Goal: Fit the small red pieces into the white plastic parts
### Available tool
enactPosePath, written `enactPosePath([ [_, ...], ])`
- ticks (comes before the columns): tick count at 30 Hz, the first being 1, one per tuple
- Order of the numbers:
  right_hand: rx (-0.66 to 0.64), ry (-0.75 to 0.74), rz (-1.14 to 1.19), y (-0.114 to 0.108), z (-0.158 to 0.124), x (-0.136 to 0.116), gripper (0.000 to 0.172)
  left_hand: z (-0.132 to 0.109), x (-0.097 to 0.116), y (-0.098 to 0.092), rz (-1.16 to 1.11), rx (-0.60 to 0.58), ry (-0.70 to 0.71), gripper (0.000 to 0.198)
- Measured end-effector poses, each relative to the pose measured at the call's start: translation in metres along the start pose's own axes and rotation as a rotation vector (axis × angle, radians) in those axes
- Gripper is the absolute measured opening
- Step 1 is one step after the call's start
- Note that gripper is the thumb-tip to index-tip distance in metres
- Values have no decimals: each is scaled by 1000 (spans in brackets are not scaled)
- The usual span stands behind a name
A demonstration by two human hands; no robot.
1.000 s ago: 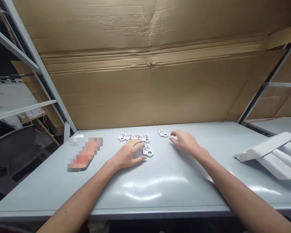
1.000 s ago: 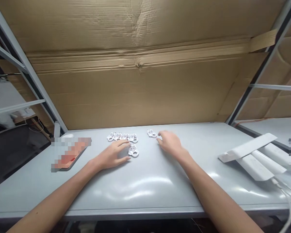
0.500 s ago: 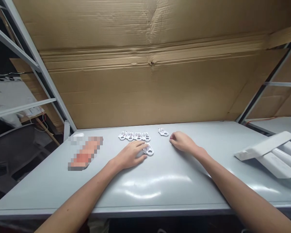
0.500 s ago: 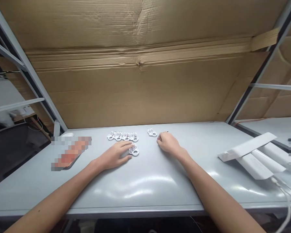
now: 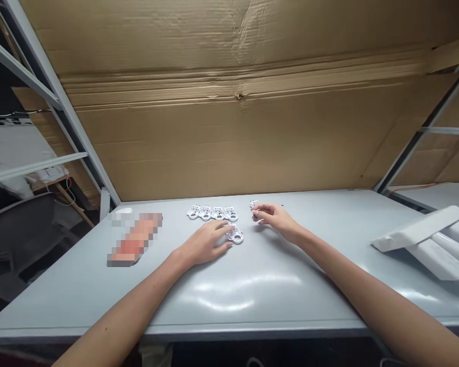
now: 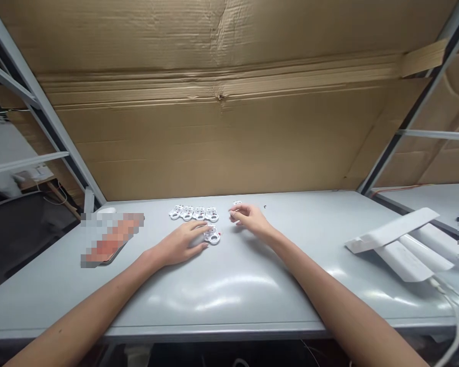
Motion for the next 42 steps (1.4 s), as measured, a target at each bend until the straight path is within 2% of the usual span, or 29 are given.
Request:
enactPosePath([
  [6,-61,136,238,4,0,10,31,0,0,1,-10,8,13,41],
  [11,-61,133,187,3,0,6,36,2,4,4,-69,-2,22,43],
  [18,2,214,240,4,-1,13,27,5,18,15,-78,-141,-31,56],
  [24,66,231,237,0,0,24,27,1,26,8,-67,-155,58,43],
  [27,21,225,281,4,-1,23,25,-2,21,2,-42,-171,57,41],
  [30,-44,224,315,10,-3,18,26,-3,16,-6,-25,-119,77,35],
  [33,-48,255,362,12,-4,16,23,-1,12,-11,-17,-5,95,30],
  [37,-17,335,461,13,-4,18,18,2,3,-10,13,153,-5,31],
  [42,-56,317,498,17,-5,14,18,4,-4,-2,17,149,-57,36],
])
Point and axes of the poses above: each hand's wrist, its own z-axis towards the middle knuckle, its own y-axis out of the palm, x = y × z, the point moved 7 cm from there along z, towards the middle knuckle, and after that the axes turned 10 degrees about -z, right-handed, at the moved point
